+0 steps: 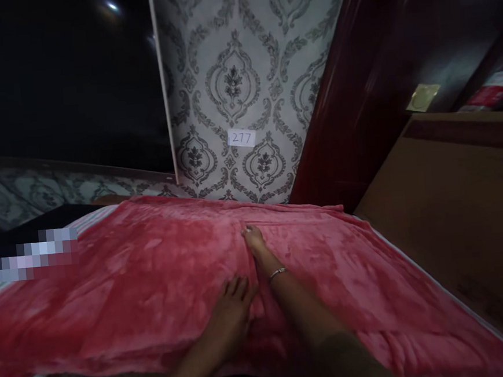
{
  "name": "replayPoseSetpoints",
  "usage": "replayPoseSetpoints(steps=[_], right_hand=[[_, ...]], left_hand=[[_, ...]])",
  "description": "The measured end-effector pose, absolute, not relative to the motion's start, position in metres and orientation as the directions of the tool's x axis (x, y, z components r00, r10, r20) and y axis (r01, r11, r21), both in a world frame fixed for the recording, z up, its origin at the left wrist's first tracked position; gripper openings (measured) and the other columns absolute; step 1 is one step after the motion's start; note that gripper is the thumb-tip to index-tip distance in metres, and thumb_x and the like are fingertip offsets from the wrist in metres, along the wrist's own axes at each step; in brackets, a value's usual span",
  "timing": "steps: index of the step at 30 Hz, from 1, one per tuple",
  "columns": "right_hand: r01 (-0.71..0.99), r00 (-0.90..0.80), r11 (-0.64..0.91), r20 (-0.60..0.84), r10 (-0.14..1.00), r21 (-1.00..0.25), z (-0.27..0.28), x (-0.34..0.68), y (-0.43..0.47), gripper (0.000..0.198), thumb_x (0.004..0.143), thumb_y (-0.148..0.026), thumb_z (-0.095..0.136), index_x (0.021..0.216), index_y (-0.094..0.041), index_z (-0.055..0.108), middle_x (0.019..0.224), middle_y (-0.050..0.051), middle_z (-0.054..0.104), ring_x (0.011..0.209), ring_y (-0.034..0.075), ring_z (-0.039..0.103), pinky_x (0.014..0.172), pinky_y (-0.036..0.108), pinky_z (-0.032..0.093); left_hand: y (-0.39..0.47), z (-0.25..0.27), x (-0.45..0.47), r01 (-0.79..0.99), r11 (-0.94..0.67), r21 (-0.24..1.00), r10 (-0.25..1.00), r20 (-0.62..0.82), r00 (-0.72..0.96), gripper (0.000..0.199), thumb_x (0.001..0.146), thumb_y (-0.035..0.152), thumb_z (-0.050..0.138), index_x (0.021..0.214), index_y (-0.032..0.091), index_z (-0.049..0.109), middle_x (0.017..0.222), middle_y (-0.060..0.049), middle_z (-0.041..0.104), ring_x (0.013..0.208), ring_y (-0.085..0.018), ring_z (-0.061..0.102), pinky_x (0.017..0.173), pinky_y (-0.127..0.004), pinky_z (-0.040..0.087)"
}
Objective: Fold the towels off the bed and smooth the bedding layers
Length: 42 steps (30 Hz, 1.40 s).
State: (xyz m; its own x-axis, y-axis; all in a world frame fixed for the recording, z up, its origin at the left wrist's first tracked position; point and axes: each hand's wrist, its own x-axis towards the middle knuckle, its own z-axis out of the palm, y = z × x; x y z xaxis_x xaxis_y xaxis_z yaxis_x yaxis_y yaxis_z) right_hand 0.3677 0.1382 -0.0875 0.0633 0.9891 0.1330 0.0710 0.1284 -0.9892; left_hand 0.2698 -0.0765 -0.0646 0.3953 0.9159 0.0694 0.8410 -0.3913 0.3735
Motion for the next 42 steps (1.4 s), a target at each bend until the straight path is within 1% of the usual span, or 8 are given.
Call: replayPoseSetpoints(steps=[9, 14, 22, 29, 32, 35, 38, 42], right_hand=[[0.156, 0.127, 0.076, 0.096, 0.987, -0.985, -0.102, 0.376, 0.155, 0.049, 0.073, -0.028, 0.062, 0.121, -0.017, 0.069, 0.117, 0.009, 0.073, 0.104, 0.023, 0.067, 0.093, 0.034, 0.053], [0.231, 0.143, 0.024, 0.058, 0.988, -0.973, -0.112, 0.387, 0.153, 0.054, 0.075, -0.024, 0.059, 0.128, -0.011, 0.064, 0.124, 0.015, 0.07, 0.108, 0.025, 0.067, 0.098, 0.038, 0.051], [0.315, 0.013, 0.102, 0.111, 0.994, -0.944, -0.099, 0.384, 0.149, 0.063, 0.078, -0.015, 0.056, 0.141, -0.017, 0.056, 0.135, 0.008, 0.067, 0.111, 0.017, 0.067, 0.096, 0.03, 0.052], [0.502, -0.009, 0.137, 0.153, 0.988, -0.854, -0.088, 0.394, 0.132, 0.063, 0.082, -0.011, 0.051, 0.145, -0.016, 0.055, 0.148, 0.01, 0.057, 0.136, 0.018, 0.054, 0.115, 0.032, 0.038], [0.587, -0.028, 0.122, 0.13, 0.991, -0.8, -0.08, 0.396, 0.125, 0.065, 0.081, -0.008, 0.052, 0.146, -0.018, 0.054, 0.147, 0.011, 0.058, 0.136, 0.022, 0.053, 0.117, 0.035, 0.037], [0.662, -0.038, 0.131, 0.141, 0.989, -0.738, -0.067, 0.388, 0.119, 0.065, 0.085, -0.011, 0.053, 0.15, -0.013, 0.05, 0.156, 0.018, 0.045, 0.145, 0.031, 0.041, 0.119, 0.045, 0.031], [0.788, -0.132, 0.252, 0.245, 0.96, -0.562, -0.06, 0.371, 0.105, 0.068, 0.092, -0.02, 0.052, 0.157, -0.013, 0.037, 0.165, 0.018, 0.028, 0.152, 0.033, 0.026, 0.122, 0.049, 0.024], [0.813, -0.317, 0.412, 0.28, 0.906, -0.411, -0.08, 0.35, 0.069, 0.071, 0.094, -0.041, 0.058, 0.159, -0.025, 0.035, 0.168, 0.01, 0.024, 0.155, 0.034, 0.013, 0.123, 0.055, 0.009]], left_hand=[[-0.08, -0.064, 0.281, 0.873, -0.285, 0.396, 0.931, -0.103, 0.351, 0.076, 0.081, 0.016, 0.049, 0.157, 0.021, 0.039, 0.165, -0.011, 0.031, 0.155, -0.03, 0.024, 0.129, -0.051, 0.015], [-0.075, -0.087, 0.287, 0.864, -0.362, 0.349, 0.914, -0.048, 0.402, 0.073, 0.084, 0.019, 0.049, 0.156, 0.017, 0.039, 0.166, -0.015, 0.027, 0.155, -0.035, 0.018, 0.127, -0.057, 0.016], [-0.069, -0.09, 0.278, 0.862, -0.371, 0.344, 0.916, -0.015, 0.4, 0.07, 0.085, 0.017, 0.049, 0.155, 0.02, 0.043, 0.164, -0.013, 0.034, 0.154, -0.031, 0.025, 0.129, -0.054, 0.015], [-0.074, -0.082, 0.287, 0.859, -0.381, 0.342, 0.908, -0.036, 0.417, 0.071, 0.083, 0.015, 0.053, 0.153, 0.017, 0.044, 0.164, -0.017, 0.03, 0.155, -0.036, 0.02, 0.127, -0.06, 0.012], [-0.079, -0.094, 0.276, 0.777, -0.457, 0.433, 0.863, 0.006, 0.504, 0.076, 0.082, 0.026, 0.064, 0.154, 0.022, 0.042, 0.164, -0.016, 0.028, 0.155, -0.037, 0.019, 0.125, -0.062, 0.016], [-0.071, -0.092, 0.246, 0.572, -0.537, 0.621, 0.781, 0.108, 0.615, 0.065, 0.083, 0.04, 0.068, 0.146, 0.03, 0.054, 0.152, -0.009, 0.052, 0.143, -0.031, 0.046, 0.12, -0.051, 0.036], [-0.036, -0.072, 0.203, 0.55, -0.476, 0.686, 0.86, 0.231, 0.456, 0.049, 0.092, 0.047, 0.054, 0.137, 0.029, 0.063, 0.136, -0.007, 0.067, 0.128, -0.024, 0.061, 0.111, -0.041, 0.047], [0.039, -0.052, 0.147, 0.846, -0.201, 0.494, 0.971, 0.218, 0.103, 0.056, 0.099, 0.044, 0.036, 0.147, 0.02, 0.053, 0.152, -0.013, 0.052, 0.144, -0.027, 0.044, 0.121, -0.05, 0.031]])
